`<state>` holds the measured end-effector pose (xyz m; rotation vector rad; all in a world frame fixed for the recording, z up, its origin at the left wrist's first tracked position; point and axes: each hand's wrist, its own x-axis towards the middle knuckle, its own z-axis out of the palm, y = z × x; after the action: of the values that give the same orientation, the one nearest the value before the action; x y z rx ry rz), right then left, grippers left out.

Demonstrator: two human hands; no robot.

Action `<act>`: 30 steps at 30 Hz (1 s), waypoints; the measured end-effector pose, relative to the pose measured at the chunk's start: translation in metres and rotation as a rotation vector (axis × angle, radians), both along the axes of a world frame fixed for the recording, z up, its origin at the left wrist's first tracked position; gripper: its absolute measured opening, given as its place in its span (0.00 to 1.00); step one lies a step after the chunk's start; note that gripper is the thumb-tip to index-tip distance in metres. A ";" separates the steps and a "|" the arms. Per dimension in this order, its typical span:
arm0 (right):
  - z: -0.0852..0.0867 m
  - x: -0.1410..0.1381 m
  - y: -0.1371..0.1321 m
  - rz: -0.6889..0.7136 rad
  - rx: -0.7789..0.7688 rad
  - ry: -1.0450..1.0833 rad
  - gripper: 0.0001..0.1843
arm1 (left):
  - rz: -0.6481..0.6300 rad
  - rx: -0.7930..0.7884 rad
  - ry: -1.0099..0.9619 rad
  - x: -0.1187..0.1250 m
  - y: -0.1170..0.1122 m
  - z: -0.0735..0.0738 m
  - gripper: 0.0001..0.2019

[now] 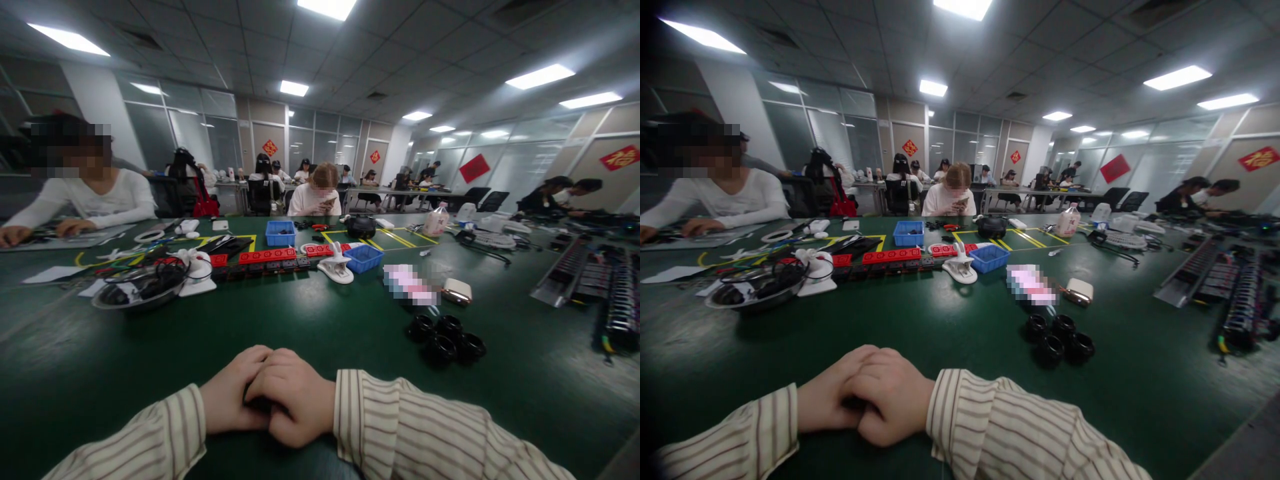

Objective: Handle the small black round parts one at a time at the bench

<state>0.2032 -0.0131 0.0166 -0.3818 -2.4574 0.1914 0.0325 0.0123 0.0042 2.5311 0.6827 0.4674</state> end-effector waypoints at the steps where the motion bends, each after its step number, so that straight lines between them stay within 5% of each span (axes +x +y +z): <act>1: 0.000 0.000 0.000 -0.021 -0.006 0.013 0.15 | 0.008 0.004 0.002 0.000 0.000 0.000 0.24; 8: 0.000 -0.002 -0.002 -0.365 -0.050 -0.037 0.23 | 0.180 0.040 -0.050 0.001 -0.008 0.004 0.34; 11: 0.000 -0.003 -0.002 -0.429 -0.049 -0.103 0.20 | 0.231 0.067 0.004 0.005 -0.012 0.006 0.25; 15: 0.001 -0.004 -0.002 -0.408 -0.041 -0.155 0.17 | 0.216 0.037 0.042 0.006 -0.012 0.008 0.13; 25: 0.003 -0.001 -0.001 -0.036 -0.030 -0.079 0.12 | 0.014 -0.062 0.001 0.004 -0.004 0.006 0.21; 30: 0.005 0.000 -0.004 -0.104 -0.055 0.057 0.15 | 0.054 -0.061 -0.054 0.003 -0.006 0.004 0.25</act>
<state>0.2030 -0.0175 0.0211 -0.5196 -2.3730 0.2237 0.0355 0.0066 0.0083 2.4390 0.7352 0.5240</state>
